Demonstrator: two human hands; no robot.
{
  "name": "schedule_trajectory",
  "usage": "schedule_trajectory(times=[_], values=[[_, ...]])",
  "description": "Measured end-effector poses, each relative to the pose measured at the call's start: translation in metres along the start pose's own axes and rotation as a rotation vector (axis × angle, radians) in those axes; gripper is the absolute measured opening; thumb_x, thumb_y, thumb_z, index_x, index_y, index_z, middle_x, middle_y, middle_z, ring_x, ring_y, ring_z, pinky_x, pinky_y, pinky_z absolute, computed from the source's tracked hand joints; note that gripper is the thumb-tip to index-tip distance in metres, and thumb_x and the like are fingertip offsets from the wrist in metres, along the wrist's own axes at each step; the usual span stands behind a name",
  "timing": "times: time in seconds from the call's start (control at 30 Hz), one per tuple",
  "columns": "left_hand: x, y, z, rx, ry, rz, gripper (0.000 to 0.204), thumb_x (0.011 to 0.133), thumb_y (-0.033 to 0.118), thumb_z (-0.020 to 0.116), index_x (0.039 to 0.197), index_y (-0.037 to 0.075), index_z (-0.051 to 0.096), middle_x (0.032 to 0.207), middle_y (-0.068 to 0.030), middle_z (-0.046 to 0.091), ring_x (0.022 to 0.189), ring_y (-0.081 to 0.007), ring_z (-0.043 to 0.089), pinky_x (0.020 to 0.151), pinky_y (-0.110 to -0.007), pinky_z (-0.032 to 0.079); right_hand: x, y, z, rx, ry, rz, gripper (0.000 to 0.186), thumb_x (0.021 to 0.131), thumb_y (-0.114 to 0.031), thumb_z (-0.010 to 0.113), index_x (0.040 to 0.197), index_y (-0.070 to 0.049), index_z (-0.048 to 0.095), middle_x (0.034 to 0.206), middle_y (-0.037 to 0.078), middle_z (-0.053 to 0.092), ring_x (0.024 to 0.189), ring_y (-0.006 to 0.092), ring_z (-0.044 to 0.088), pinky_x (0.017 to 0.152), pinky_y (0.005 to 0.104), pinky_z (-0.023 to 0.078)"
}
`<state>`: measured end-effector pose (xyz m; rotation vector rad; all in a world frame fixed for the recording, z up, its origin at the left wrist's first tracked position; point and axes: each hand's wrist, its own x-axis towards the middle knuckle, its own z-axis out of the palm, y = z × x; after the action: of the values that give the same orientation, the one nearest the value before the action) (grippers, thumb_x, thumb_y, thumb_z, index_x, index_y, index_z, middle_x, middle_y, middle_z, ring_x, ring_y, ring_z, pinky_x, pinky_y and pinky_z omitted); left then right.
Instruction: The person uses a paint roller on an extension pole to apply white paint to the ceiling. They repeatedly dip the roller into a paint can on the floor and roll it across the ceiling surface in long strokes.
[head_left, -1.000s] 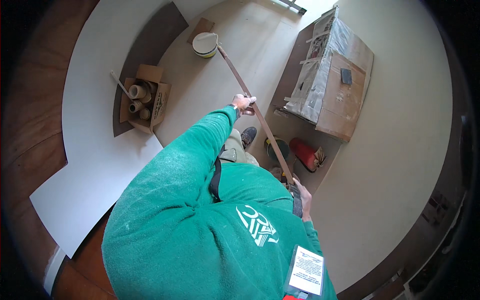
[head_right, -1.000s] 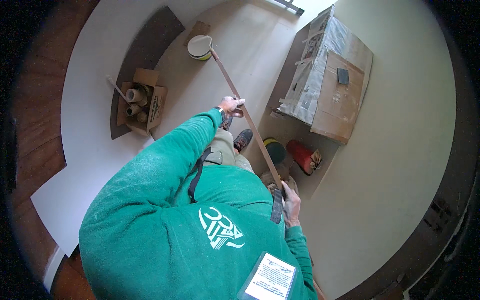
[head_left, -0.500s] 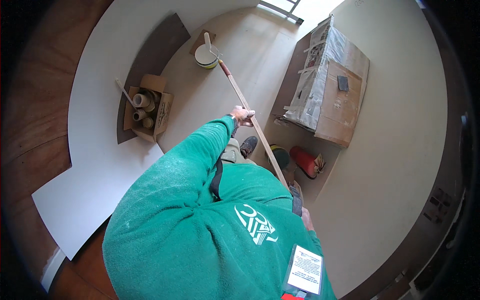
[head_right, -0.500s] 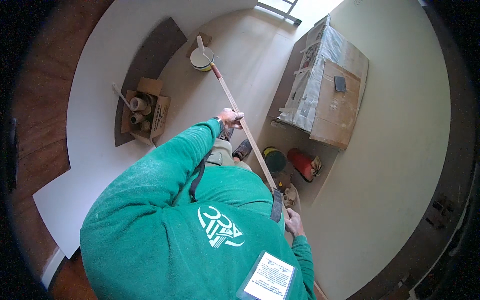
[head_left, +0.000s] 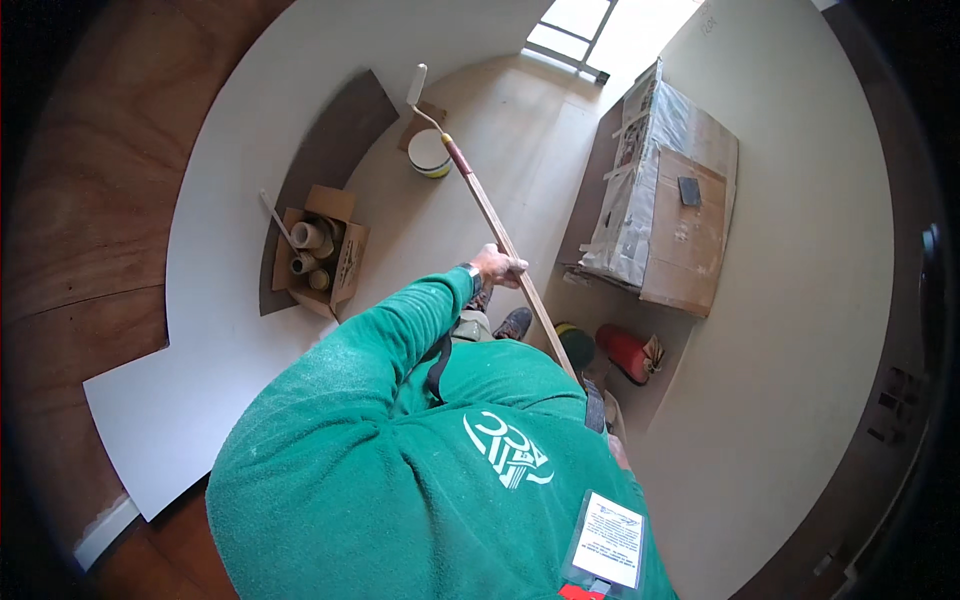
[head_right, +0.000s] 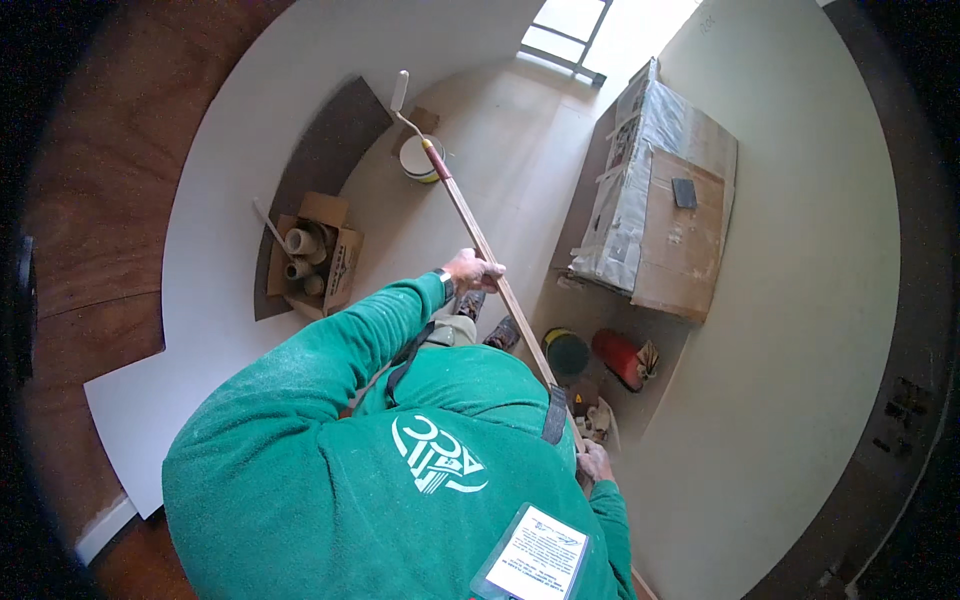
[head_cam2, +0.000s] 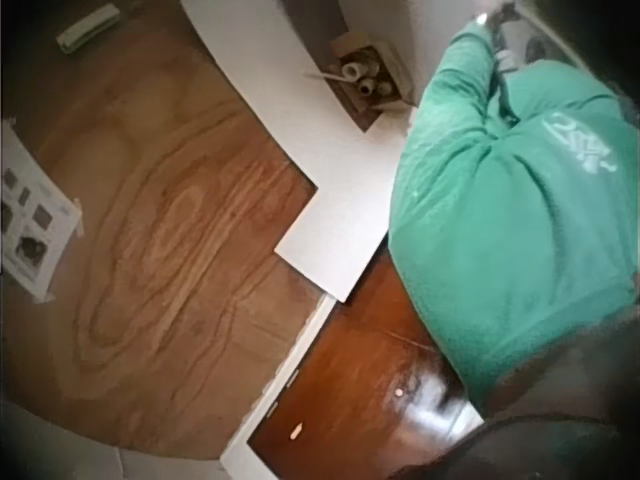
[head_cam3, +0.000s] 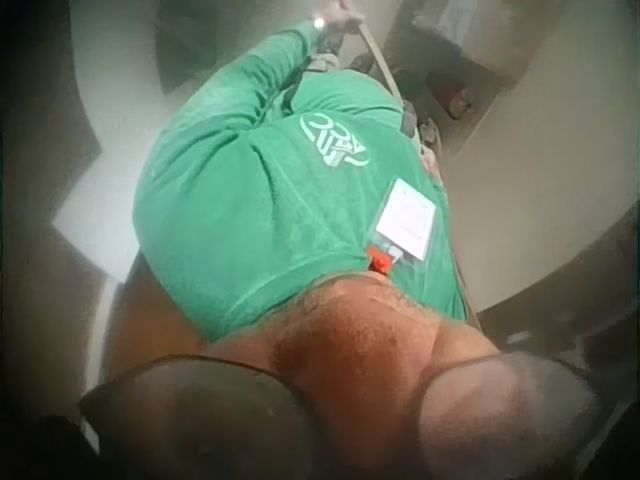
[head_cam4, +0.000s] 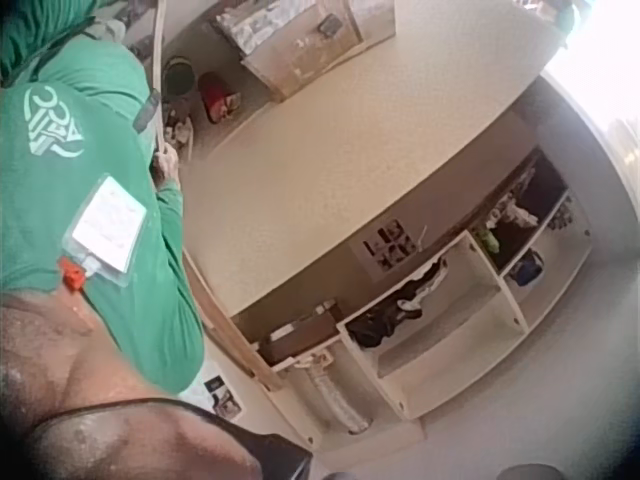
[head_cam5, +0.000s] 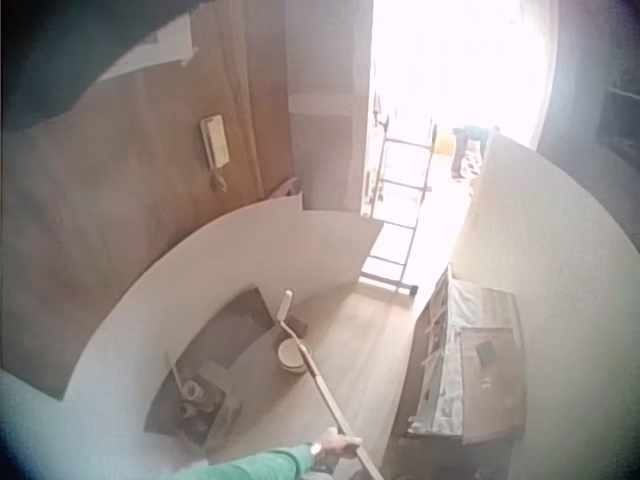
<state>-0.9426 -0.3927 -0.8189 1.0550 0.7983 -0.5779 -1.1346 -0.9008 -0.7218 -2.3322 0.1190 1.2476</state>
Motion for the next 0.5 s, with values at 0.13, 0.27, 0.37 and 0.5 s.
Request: schedule_trajectory(times=[0.13, 0.27, 0.37, 0.5], values=[[-0.022, 0.015, 0.004, 0.024, -0.07, 0.017, 0.028, 0.081, 0.011, 0.086, 0.097, -0.004, 0.067, 0.089, -0.0161, 0.073, 0.076, -0.0268, 0.074, 0.069, -0.043, 0.065, 0.041, 0.061, 0.032, -0.272, 0.01, 0.055, 0.034, 0.084, -0.027, 0.064, 0.11, -0.007, 0.072, 0.109, 0.025, 0.071, 0.104, 0.0431, 0.067, 0.088, 0.0495, 0.053], [-0.055, 0.034, 0.011, -0.027, -0.158, 0.184, 0.032, 0.08, 0.012, 0.086, 0.1, -0.005, 0.069, 0.095, -0.0149, 0.073, 0.082, -0.0254, 0.074, 0.071, -0.042, 0.065, 0.064, 0.013, 0.022, 0.005, 0.135, -0.134, 0.03, 0.085, -0.028, 0.065, 0.106, -0.007, 0.071, 0.104, 0.024, 0.071, 0.097, 0.0432, 0.067, 0.085, 0.0499, 0.053], [-0.074, 0.052, 0.005, 0.197, -0.378, 0.25, 0.023, 0.086, 0.017, 0.081, 0.101, 0.002, 0.074, 0.1, -0.0084, 0.075, 0.09, -0.0195, 0.073, 0.082, -0.037, 0.061, 0.096, -0.058, 0.017, 0.097, 0.222, -0.253, 0.03, 0.086, -0.028, 0.066, 0.108, -0.007, 0.07, 0.101, 0.024, 0.07, 0.095, 0.0415, 0.067, 0.083, 0.049, 0.053], [-0.109, 0.083, 0.015, 0.241, -0.522, 0.367, 0.026, 0.086, 0.015, 0.08, 0.107, 0.003, 0.073, 0.104, -0.0064, 0.074, 0.097, -0.0163, 0.069, 0.087, -0.031, 0.056, 0.13, -0.158, -0.023, 0.154, 0.322, -0.45, 0.03, 0.087, -0.027, 0.067, 0.11, -0.007, 0.069, 0.098, 0.023, 0.069, 0.091, 0.0393, 0.066, 0.081, 0.0479, 0.053]])
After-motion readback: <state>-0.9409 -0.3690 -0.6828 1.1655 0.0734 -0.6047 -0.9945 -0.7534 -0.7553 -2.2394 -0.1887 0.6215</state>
